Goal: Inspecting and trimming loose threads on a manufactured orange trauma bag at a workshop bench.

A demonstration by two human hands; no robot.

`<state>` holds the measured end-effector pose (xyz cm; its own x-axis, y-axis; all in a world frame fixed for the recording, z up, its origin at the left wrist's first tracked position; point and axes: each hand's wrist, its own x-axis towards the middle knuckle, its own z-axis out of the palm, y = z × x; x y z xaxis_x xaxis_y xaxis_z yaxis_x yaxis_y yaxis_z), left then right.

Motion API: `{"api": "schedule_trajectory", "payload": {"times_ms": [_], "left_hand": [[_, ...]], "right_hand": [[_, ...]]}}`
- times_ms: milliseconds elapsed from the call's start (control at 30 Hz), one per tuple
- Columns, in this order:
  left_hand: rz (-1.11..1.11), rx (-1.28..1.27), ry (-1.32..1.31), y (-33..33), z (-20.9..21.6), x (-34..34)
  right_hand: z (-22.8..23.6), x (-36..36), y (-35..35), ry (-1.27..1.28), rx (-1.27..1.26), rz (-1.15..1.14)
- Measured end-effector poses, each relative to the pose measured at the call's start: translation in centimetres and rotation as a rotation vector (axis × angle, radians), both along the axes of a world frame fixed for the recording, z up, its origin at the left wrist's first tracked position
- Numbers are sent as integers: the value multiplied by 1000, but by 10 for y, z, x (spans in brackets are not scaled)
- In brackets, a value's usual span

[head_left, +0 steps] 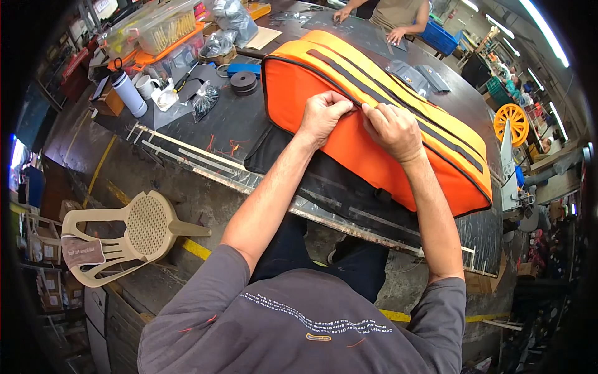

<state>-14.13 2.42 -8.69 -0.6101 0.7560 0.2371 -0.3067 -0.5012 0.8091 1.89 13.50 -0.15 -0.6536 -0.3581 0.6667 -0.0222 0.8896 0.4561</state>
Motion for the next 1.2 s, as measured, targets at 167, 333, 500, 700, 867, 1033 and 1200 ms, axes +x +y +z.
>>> {"api": "schedule_trajectory", "payload": {"times_ms": [167,333,500,700,867,1033,1200], "left_hand": [[4,-10,3,0,1,0],[14,-11,17,0,2,-1],[13,-20,10,2,1,-2],[-20,-6,-164,-5,11,8],[-73,45,-208,-11,8,4],[-38,40,-184,-13,7,0],[0,5,-103,-34,-13,-1]], "right_hand": [[2,-2,-2,7,14,-5],[1,-8,-2,-3,27,-15],[0,-10,-2,-16,29,-34],[9,-3,-1,1,-92,-52],[26,48,-10,85,-414,-173],[37,136,10,10,-519,-485],[43,231,18,57,-772,-576]]}}
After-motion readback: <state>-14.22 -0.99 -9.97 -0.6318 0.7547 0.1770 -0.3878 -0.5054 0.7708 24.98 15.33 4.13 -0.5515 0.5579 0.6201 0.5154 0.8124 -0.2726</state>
